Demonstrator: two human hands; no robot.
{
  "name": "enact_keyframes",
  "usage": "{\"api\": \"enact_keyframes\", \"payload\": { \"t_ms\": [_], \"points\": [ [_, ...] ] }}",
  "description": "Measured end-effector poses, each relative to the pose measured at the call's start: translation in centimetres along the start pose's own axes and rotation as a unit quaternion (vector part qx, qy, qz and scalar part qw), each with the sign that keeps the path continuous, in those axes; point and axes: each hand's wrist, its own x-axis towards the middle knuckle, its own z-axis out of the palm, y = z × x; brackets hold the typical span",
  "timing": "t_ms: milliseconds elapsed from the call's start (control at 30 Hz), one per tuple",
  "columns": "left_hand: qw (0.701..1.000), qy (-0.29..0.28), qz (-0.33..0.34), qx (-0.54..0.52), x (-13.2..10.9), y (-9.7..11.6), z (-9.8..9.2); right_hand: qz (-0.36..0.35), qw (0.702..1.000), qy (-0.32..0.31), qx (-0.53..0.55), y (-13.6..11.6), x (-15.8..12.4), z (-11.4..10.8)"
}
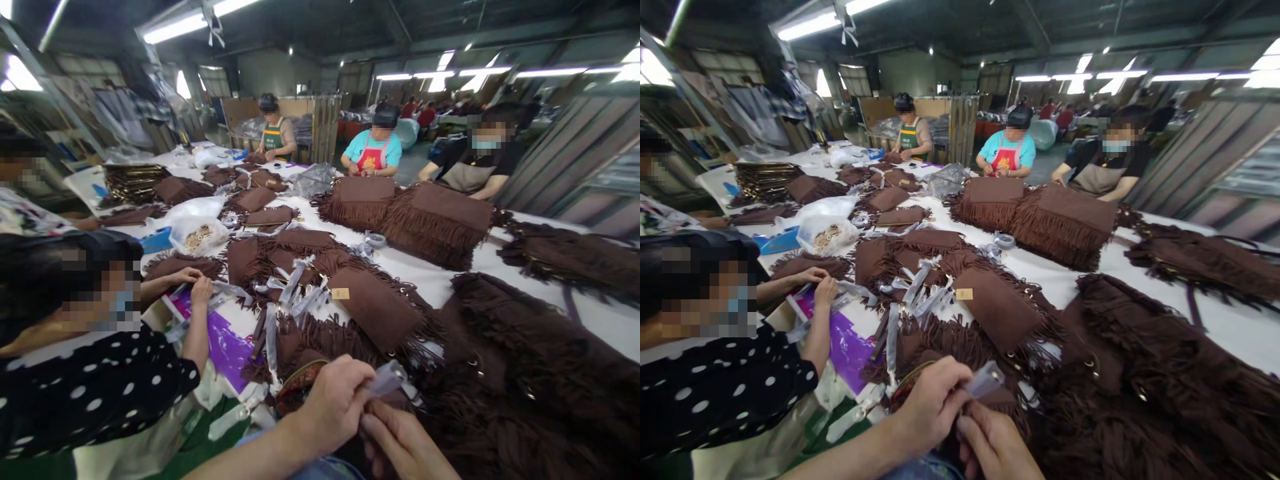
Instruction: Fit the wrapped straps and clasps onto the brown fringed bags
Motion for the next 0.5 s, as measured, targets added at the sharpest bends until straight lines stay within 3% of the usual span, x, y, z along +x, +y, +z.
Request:
{"api": "enact_keyframes", "payload": {
  "t_ms": [67, 167, 300, 400, 500],
  "points": [
    [0.999, 0.013, 0.010, 0.029, 0.2, -0.1, -0.9, 0.010, 1.000, 0.000, 0.024, -0.8, 0.4, 0.2],
    [0.999, -0.003, -0.036, 0.020, 0.2, -0.1, -2.2, 0.010, 1.000, 0.007, 0.026, -1.0, 1.1, 0.7],
    [0.998, 0.001, -0.007, 0.061, -0.4, -0.3, -2.5, 0.003, 0.997, 0.040, -0.072, -0.7, 1.6, 1.9],
    [0.994, 0.057, 0.023, 0.087, -0.3, -1.9, -3.0, 0.012, 0.992, 0.065, -0.110, -1.2, 1.3, 2.1],
    [0.982, 0.164, -0.031, 0.087, 0.0, -5.8, -5.3, 0.034, 0.996, 0.052, -0.059, -2.0, 0.4, 1.1]
  ]
}}
